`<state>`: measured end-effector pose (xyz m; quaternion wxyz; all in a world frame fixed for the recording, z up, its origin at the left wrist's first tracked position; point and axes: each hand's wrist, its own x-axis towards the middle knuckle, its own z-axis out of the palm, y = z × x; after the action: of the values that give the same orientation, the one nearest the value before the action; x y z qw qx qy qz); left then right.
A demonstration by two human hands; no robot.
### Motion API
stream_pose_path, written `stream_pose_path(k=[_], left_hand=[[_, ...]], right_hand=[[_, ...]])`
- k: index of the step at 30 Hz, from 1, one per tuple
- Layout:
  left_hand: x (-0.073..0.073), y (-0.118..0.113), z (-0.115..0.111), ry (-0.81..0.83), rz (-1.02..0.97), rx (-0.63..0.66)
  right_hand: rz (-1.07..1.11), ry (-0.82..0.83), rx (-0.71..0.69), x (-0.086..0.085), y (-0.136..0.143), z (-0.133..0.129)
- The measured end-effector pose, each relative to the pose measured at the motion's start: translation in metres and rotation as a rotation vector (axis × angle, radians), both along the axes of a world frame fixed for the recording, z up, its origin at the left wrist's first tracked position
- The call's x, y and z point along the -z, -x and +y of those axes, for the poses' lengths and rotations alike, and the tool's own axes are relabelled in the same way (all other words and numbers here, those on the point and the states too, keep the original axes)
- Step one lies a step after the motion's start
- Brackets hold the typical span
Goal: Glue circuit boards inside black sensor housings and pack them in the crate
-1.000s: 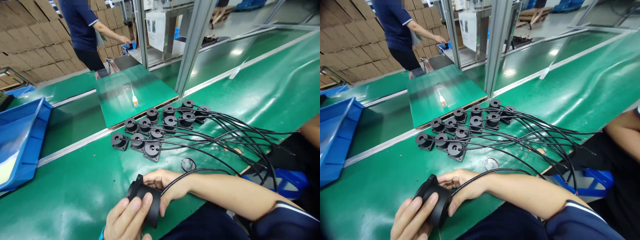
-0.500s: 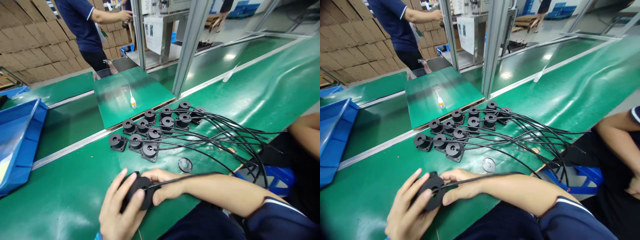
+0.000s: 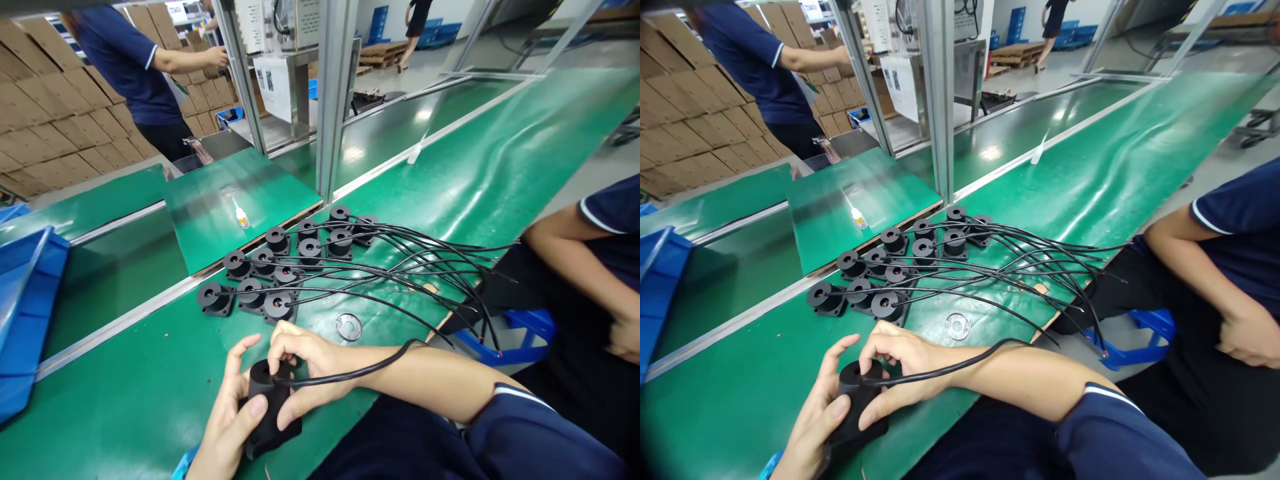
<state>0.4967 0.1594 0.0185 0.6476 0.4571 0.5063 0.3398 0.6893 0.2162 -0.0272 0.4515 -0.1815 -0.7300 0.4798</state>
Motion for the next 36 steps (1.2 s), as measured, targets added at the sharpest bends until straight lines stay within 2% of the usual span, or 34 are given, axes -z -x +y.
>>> stream_pose_path(k=[3,5,7,11,14,16,18,20,23,25,27,30,33,36], left_hand=[[0.001,-0.002,0.000,0.024,-0.004,-0.024],[0.003,0.000,0.000,-0.035,0.050,-0.042],[0.006,0.005,0.002,-0.138,0.156,-0.045],[0.017,0.028,0.020,-0.306,0.373,-0.056],[0.029,0.047,0.041,-0.406,0.486,-0.051],[0.037,0.056,0.056,-0.466,0.575,0.002],[0.044,0.061,0.067,-0.512,0.675,0.053],[0.046,0.060,0.072,-0.585,0.784,0.026],[0.039,0.053,0.061,-0.848,0.898,-0.194],[0.030,0.044,0.043,-1.026,0.822,-0.327],[0.023,0.032,0.020,-1.114,0.641,-0.337],[0.018,0.011,-0.012,-1.202,0.503,-0.229],[0.015,-0.006,-0.034,-1.393,0.569,-0.267],[0.008,-0.011,-0.043,-1.606,0.678,-0.315]], right_hand=[[0.027,-0.015,-0.008,-0.001,0.002,0.001],[0.047,-0.057,-0.003,-0.001,0.001,-0.002],[-0.042,-0.128,0.059,0.000,-0.007,-0.009],[-0.600,-0.225,0.433,0.005,-0.041,-0.032],[-0.866,-0.069,0.682,0.013,-0.067,-0.045],[-0.898,0.069,0.729,0.015,-0.077,-0.049],[-0.886,0.102,0.684,0.012,-0.082,-0.052],[-0.737,0.123,0.500,0.005,-0.079,-0.057],[-0.141,0.431,0.058,-0.006,-0.064,-0.068],[0.212,0.667,-0.116,-0.011,-0.048,-0.075],[0.445,0.847,-0.185,-0.015,-0.033,-0.079],[0.761,1.077,-0.327,-0.023,-0.017,-0.082],[0.824,1.087,-0.370,-0.032,-0.011,-0.083],[0.843,1.039,-0.365,-0.036,-0.009,-0.086]])
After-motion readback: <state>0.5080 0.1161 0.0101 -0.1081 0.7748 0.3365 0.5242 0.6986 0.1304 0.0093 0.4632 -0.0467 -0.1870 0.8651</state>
